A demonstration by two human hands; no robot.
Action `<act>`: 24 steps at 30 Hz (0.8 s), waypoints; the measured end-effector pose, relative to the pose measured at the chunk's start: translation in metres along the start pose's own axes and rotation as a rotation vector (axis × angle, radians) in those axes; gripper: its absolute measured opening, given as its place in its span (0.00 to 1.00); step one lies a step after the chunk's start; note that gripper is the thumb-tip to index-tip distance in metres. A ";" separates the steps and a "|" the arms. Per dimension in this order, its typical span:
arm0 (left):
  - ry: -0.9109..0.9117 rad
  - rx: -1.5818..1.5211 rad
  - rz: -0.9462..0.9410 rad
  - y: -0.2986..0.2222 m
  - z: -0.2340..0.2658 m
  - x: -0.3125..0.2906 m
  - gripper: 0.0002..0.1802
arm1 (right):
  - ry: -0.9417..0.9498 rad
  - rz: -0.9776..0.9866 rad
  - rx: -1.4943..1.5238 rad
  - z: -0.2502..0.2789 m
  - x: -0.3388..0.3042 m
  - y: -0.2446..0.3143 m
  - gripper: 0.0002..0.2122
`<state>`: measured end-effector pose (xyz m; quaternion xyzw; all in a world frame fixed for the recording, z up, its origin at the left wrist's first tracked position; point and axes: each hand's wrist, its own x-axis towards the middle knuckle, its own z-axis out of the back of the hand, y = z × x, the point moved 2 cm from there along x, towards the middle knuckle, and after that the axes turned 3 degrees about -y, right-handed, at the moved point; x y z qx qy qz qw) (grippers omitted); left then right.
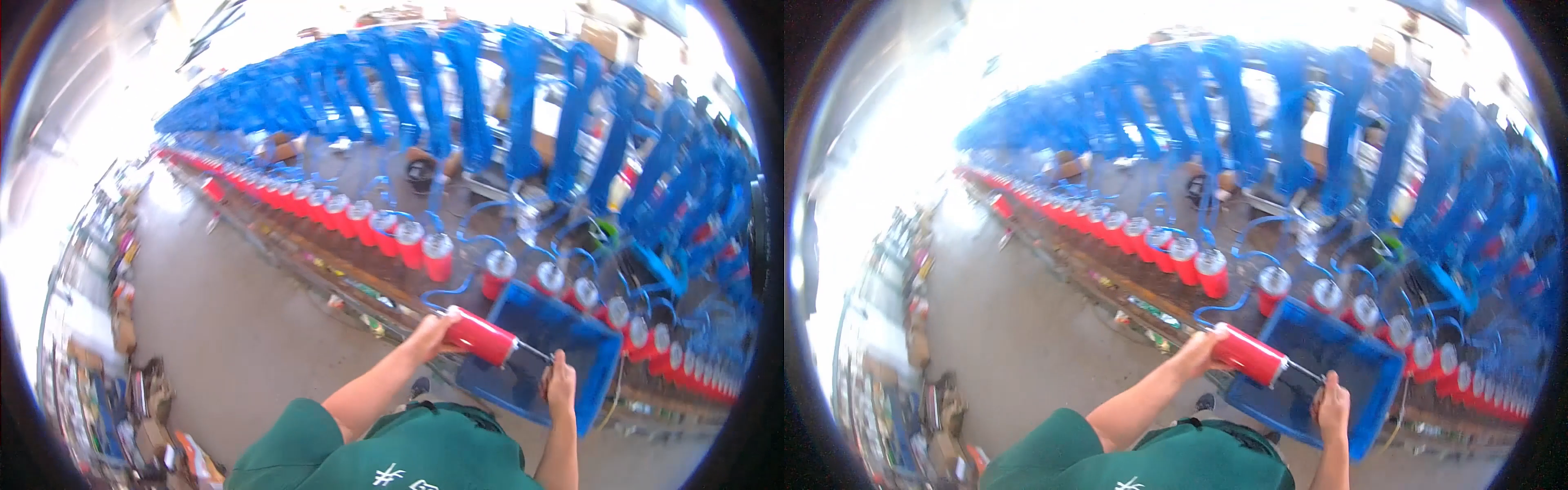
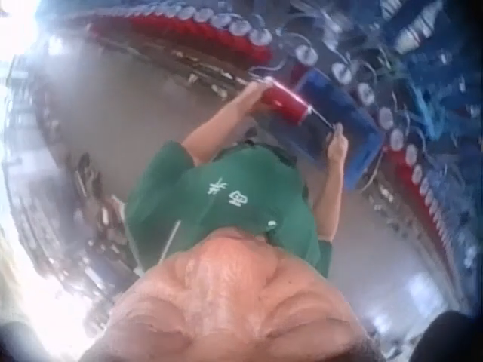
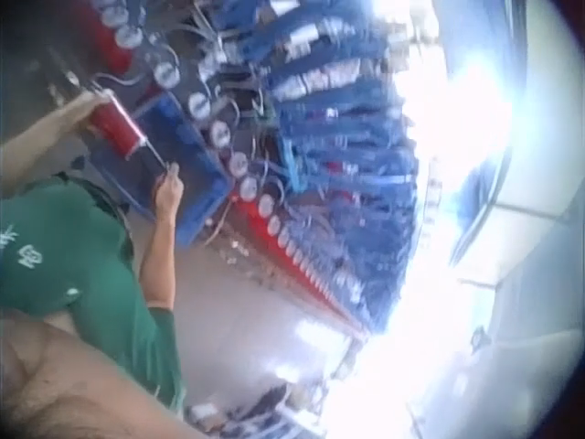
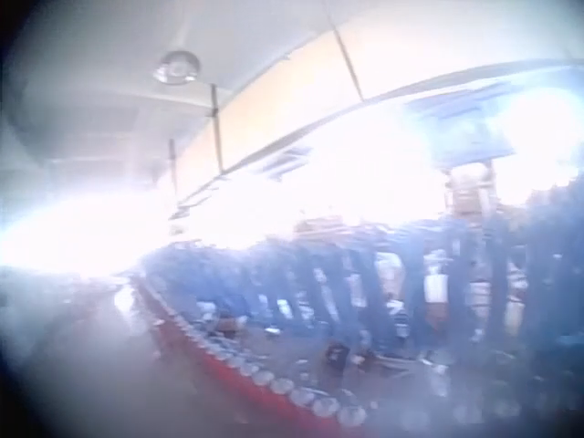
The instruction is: The person submerges a red canister in a container of water by hand and holds it there. The person then removes it and uses a pen to mark a metal component on an assembly line before repeating the submerging process.
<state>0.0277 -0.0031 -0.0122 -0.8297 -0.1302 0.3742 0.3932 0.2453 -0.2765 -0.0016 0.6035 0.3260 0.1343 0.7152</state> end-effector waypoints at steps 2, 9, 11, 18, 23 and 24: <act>-0.063 -0.016 -0.036 -0.005 0.003 -0.011 0.34 | 0.070 0.075 -0.086 -0.004 0.003 0.001 0.26; -0.037 -0.064 -0.029 0.003 0.008 -0.017 0.35 | 0.175 -0.035 0.013 0.005 0.007 -0.005 0.19; -0.041 -0.060 -0.026 0.001 0.004 -0.019 0.35 | 0.139 0.015 -0.073 0.006 0.009 -0.001 0.18; -0.020 -0.038 -0.049 0.005 0.004 -0.010 0.32 | 0.094 0.450 -0.297 -0.002 -0.007 0.022 0.12; -0.057 -0.010 -0.060 -0.002 0.003 -0.017 0.31 | 0.083 -0.158 0.135 -0.015 0.007 0.007 0.10; -0.056 -0.004 -0.066 -0.003 0.003 -0.018 0.31 | 0.084 -0.155 0.136 -0.014 0.009 0.005 0.10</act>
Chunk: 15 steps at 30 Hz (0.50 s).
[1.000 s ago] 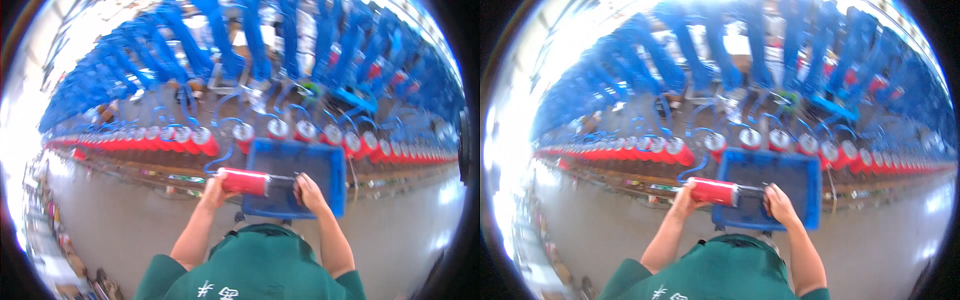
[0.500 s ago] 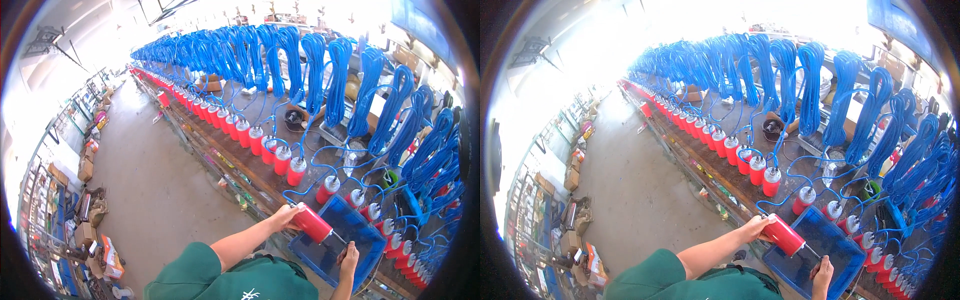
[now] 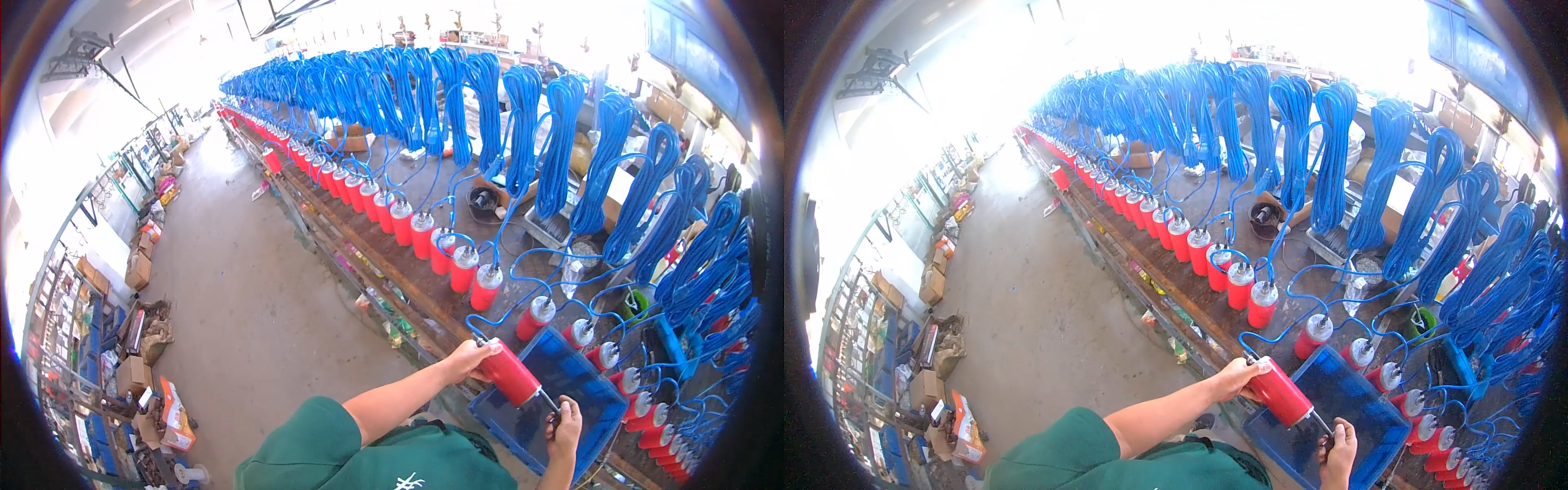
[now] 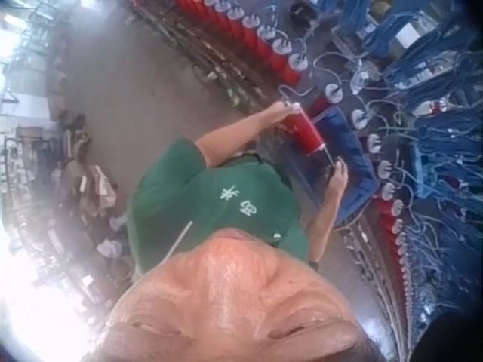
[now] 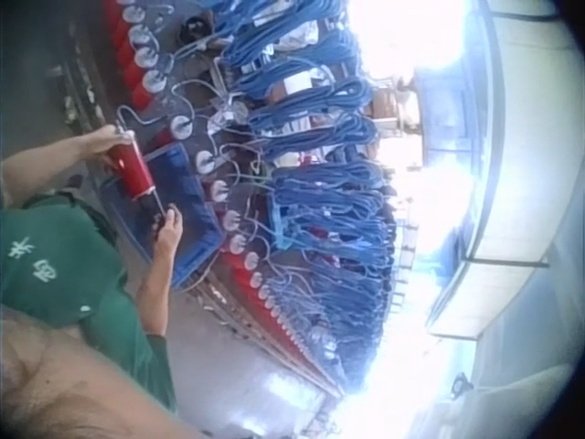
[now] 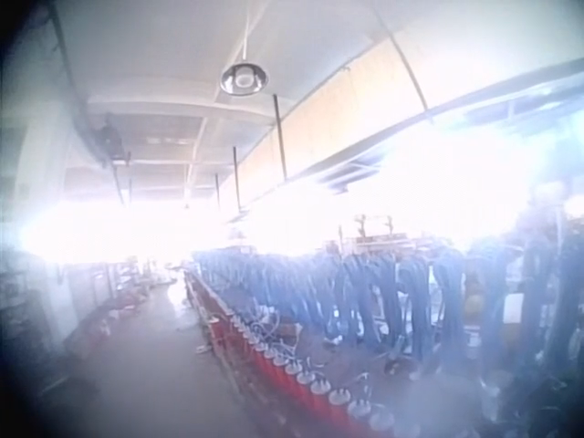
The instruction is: The person submerges a red canister in a container of water by hand and holds it there. The person then removes it and uses a pen to mark a metal component on an assembly line before repeating the submerging process.
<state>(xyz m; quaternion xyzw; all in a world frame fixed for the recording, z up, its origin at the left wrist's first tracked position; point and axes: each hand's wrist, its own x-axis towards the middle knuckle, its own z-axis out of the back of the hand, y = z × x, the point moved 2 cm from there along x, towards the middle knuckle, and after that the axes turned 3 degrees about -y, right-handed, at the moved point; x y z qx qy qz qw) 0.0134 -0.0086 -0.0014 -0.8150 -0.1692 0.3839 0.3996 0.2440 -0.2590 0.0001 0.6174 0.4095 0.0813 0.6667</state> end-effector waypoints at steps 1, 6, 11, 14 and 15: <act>0.001 0.001 -0.003 0.001 0.001 0.000 0.31 | 0.017 -0.015 0.036 0.003 0.002 -0.004 0.10; 0.057 0.017 0.042 0.002 -0.004 0.007 0.32 | 0.121 0.576 -0.379 0.028 0.002 -0.022 0.12; 0.047 -0.042 -0.031 0.005 0.003 0.005 0.28 | -0.028 -0.117 -0.226 0.000 -0.004 0.012 0.30; 0.060 -0.044 -0.011 -0.002 -0.005 0.000 0.25 | -0.024 -0.030 -0.251 0.010 -0.002 0.008 0.23; 0.077 -0.055 -0.018 -0.002 -0.002 0.001 0.24 | -0.049 -0.027 -0.238 0.012 -0.008 0.008 0.23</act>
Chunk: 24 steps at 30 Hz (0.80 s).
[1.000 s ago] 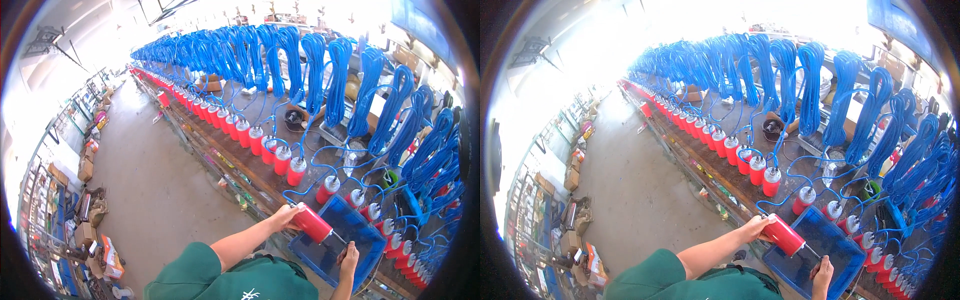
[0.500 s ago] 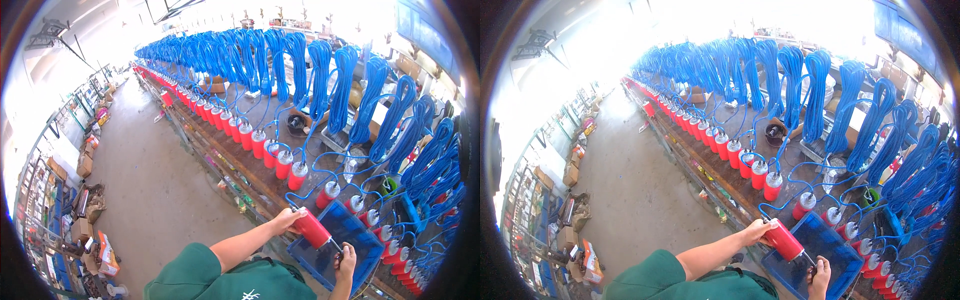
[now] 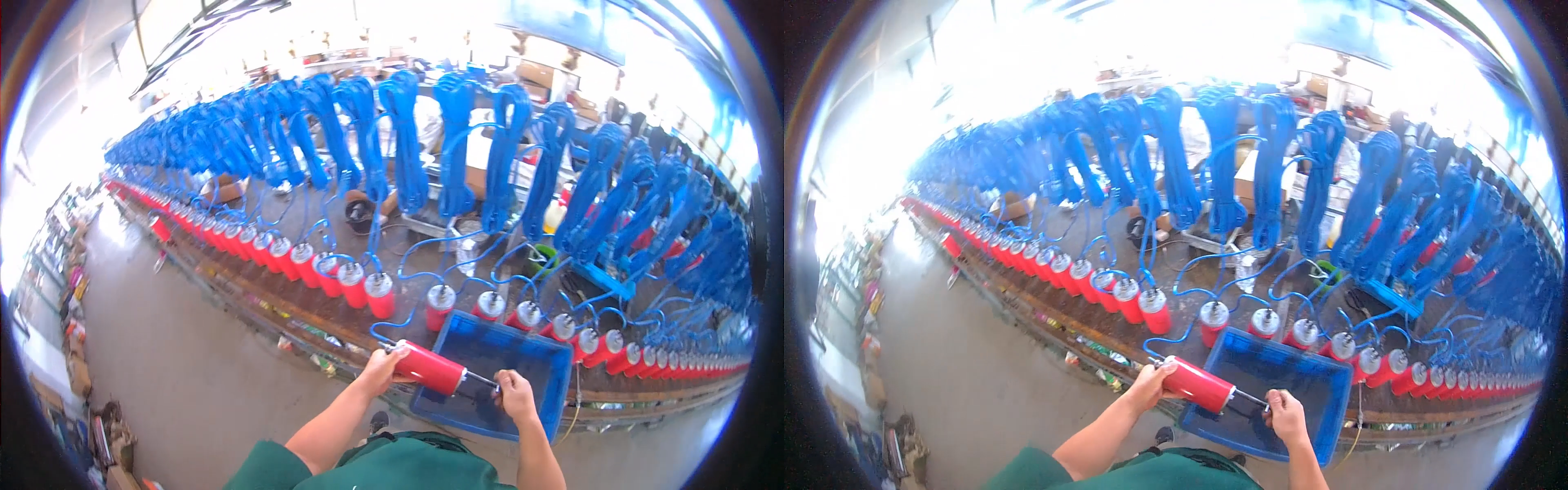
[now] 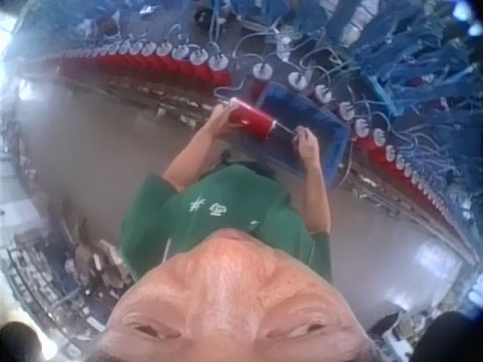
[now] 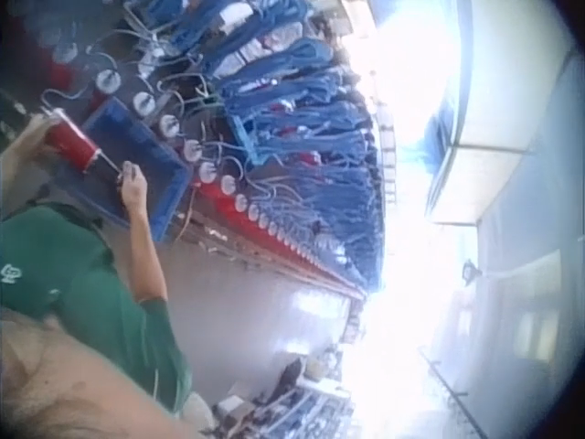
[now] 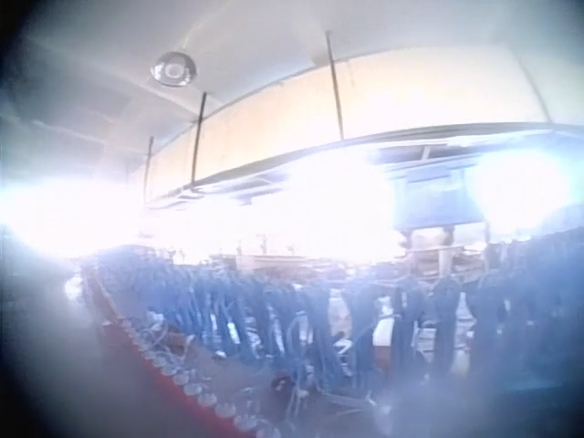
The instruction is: The person submerges a red canister in a container of water by hand and holds it there. The person then removes it and uses a pen to mark a metal component on an assembly line before repeating the submerging process.
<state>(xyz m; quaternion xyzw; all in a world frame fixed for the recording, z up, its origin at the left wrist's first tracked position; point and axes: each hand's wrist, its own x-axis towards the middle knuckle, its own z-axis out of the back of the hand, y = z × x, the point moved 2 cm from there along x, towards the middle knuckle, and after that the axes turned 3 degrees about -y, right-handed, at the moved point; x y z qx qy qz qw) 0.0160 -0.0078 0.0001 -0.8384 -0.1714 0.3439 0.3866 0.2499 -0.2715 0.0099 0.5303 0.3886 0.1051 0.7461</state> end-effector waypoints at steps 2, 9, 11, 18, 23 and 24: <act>-0.019 -0.002 -0.022 0.004 0.004 0.002 0.24 | -0.029 0.558 -0.231 0.002 -0.015 0.014 0.11; 0.011 -0.002 -0.064 0.004 0.005 0.003 0.28 | -0.006 0.182 0.036 -0.016 -0.004 0.004 0.15; 0.027 0.019 -0.067 0.001 0.004 0.004 0.28 | 0.124 -0.119 0.347 -0.013 -0.002 0.000 0.14; 0.040 -0.006 -0.083 0.003 0.002 -0.006 0.30 | 0.056 0.350 -0.140 -0.007 -0.017 0.015 0.18; -0.011 0.049 -0.077 0.003 -0.003 -0.007 0.31 | 0.124 -0.061 0.055 -0.008 0.001 0.010 0.27; 0.002 0.047 -0.081 0.002 -0.003 -0.004 0.31 | 0.068 0.070 -0.027 -0.007 0.000 0.010 0.26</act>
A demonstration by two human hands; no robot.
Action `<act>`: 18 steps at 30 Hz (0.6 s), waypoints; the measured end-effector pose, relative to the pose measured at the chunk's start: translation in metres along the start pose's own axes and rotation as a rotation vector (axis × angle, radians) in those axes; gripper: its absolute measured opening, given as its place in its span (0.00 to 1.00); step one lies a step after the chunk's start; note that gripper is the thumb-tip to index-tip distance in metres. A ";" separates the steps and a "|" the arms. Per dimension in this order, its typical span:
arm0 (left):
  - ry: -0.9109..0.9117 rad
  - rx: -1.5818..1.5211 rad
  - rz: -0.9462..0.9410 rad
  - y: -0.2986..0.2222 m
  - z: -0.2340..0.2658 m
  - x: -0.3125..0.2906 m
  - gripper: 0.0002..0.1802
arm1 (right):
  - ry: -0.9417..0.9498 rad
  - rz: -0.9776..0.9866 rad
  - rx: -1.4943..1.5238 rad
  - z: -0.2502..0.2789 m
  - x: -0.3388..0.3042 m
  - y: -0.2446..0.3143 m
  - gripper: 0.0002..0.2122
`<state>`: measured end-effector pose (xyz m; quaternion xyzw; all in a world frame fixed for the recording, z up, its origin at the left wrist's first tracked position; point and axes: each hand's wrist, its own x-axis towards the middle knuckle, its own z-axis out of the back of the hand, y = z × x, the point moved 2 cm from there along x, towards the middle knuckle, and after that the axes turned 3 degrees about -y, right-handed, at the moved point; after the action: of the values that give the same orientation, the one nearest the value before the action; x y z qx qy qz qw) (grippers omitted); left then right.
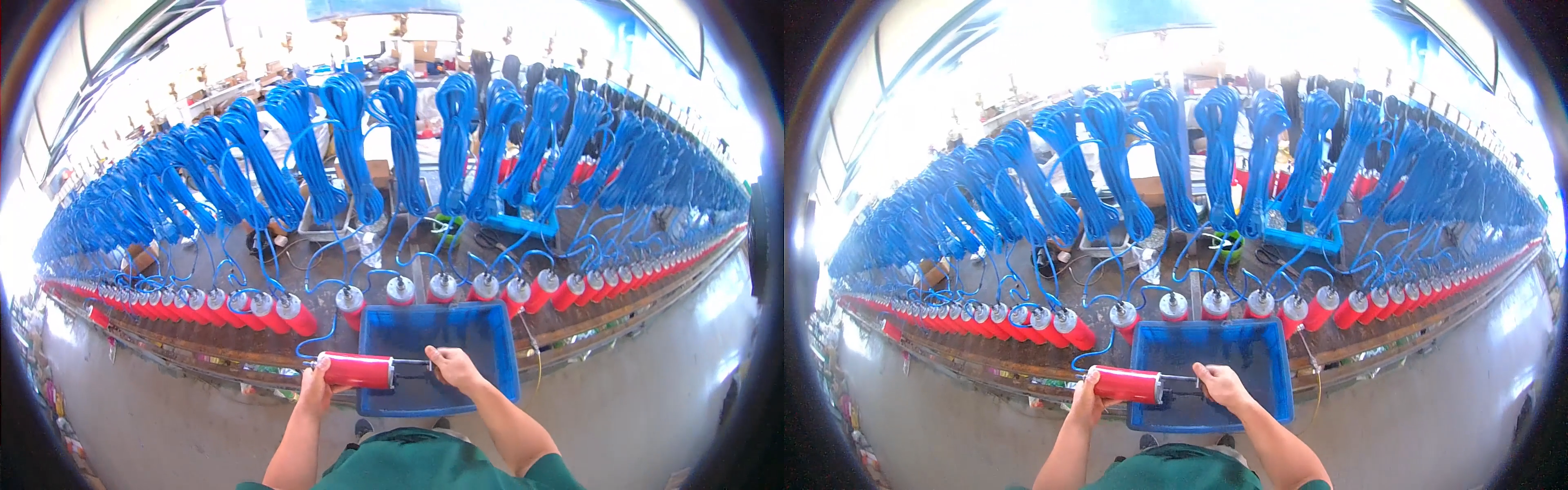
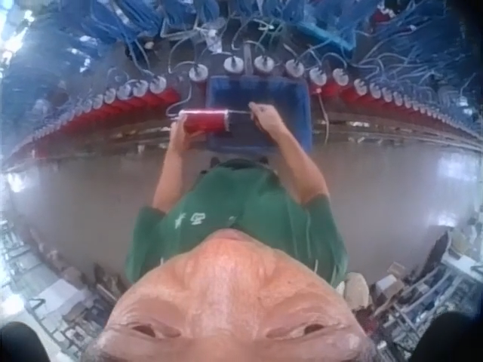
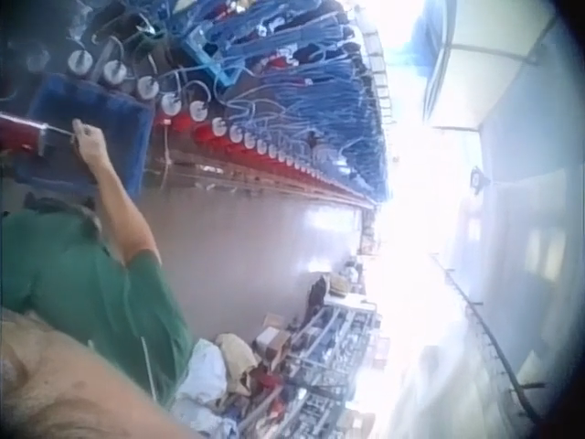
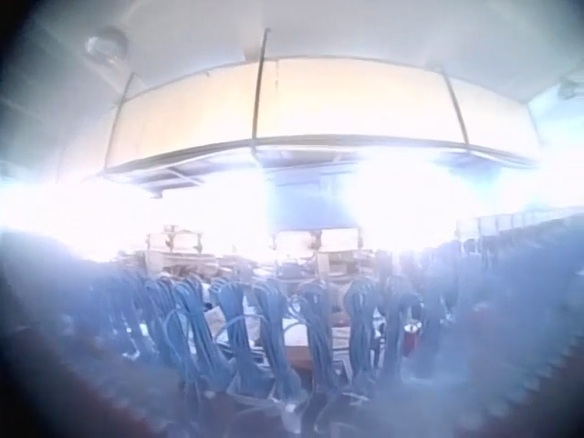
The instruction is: The person submerges a red canister in a container of water by hand and holds it there. The person then removes it and uses a pen to mark a metal component on an assembly line before repeating the submerging process.
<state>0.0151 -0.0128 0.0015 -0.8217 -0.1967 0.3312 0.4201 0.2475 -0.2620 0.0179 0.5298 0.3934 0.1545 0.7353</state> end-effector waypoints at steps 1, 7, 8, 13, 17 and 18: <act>0.000 0.000 -0.001 0.001 0.004 -0.005 0.31 | -0.071 0.162 -0.197 0.000 -0.004 0.003 0.22; -0.059 0.147 0.024 0.002 0.010 0.014 0.33 | -0.084 0.904 -0.636 0.011 -0.013 0.021 0.15; -0.050 0.138 0.042 0.002 0.009 0.014 0.33 | -0.082 0.844 -0.579 0.009 -0.005 0.011 0.12; -0.022 0.121 0.020 -0.005 -0.004 0.003 0.33 | 0.116 -0.144 0.291 -0.009 0.003 0.003 0.17; -0.025 0.131 0.030 -0.006 -0.003 0.002 0.34 | -0.063 0.303 -0.133 -0.012 -0.012 0.014 0.23; -0.034 0.129 0.041 -0.006 -0.003 0.002 0.34 | -0.080 0.514 -0.362 -0.007 -0.021 0.021 0.24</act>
<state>0.0186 -0.0097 0.0064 -0.7910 -0.1651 0.3656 0.4619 0.2324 -0.2627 0.0443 0.4779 0.1836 0.3819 0.7694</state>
